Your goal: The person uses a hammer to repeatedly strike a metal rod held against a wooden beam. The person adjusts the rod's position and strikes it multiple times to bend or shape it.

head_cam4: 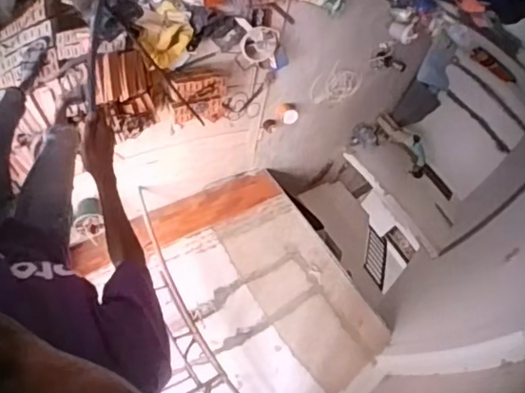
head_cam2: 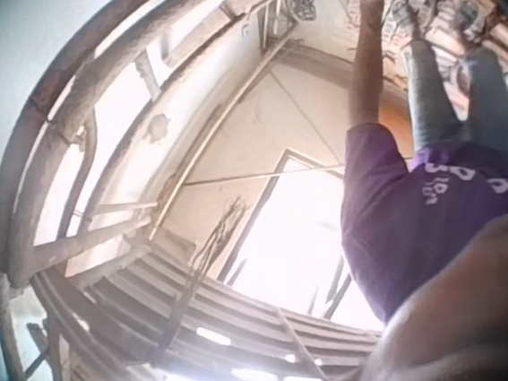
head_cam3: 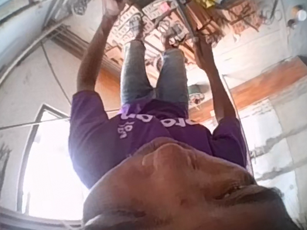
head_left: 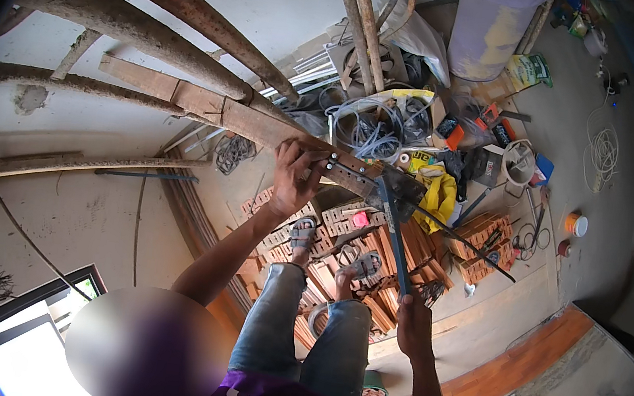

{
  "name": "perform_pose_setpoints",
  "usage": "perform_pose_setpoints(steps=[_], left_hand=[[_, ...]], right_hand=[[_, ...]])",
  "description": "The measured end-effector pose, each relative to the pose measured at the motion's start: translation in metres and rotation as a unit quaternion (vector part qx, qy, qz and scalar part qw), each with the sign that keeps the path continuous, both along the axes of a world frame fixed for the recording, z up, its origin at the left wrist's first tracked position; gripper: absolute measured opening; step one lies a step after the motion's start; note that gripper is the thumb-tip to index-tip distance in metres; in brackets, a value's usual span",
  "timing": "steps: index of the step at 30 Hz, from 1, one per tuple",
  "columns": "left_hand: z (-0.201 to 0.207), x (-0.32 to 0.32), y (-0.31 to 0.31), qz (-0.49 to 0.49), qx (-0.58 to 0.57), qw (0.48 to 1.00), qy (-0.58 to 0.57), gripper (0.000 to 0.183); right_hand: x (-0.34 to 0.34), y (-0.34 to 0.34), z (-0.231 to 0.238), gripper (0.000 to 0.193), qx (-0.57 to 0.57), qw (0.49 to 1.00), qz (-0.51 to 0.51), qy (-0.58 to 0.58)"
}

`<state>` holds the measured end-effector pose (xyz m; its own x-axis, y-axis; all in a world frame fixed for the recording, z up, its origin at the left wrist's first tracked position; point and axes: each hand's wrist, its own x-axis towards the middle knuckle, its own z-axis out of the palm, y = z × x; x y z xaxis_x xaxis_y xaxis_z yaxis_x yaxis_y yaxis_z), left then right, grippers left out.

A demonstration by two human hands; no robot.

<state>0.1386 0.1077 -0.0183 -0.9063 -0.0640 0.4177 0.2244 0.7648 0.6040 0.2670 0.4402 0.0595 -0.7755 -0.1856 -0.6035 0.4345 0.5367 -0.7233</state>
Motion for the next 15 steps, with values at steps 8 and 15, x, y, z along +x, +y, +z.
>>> perform_pose_setpoints(steps=[8, 15], left_hand=[[0.015, -0.003, -0.003, -0.034, -0.043, 0.998, -0.008, 0.034], [0.019, -0.008, -0.016, -0.066, -0.059, 0.994, -0.067, 0.035]], right_hand=[[0.005, -0.035, 0.017, 0.043, 0.098, 0.995, 0.005, -0.011], [0.019, -0.055, 0.019, 0.033, 0.069, 0.992, -0.070, 0.076]])
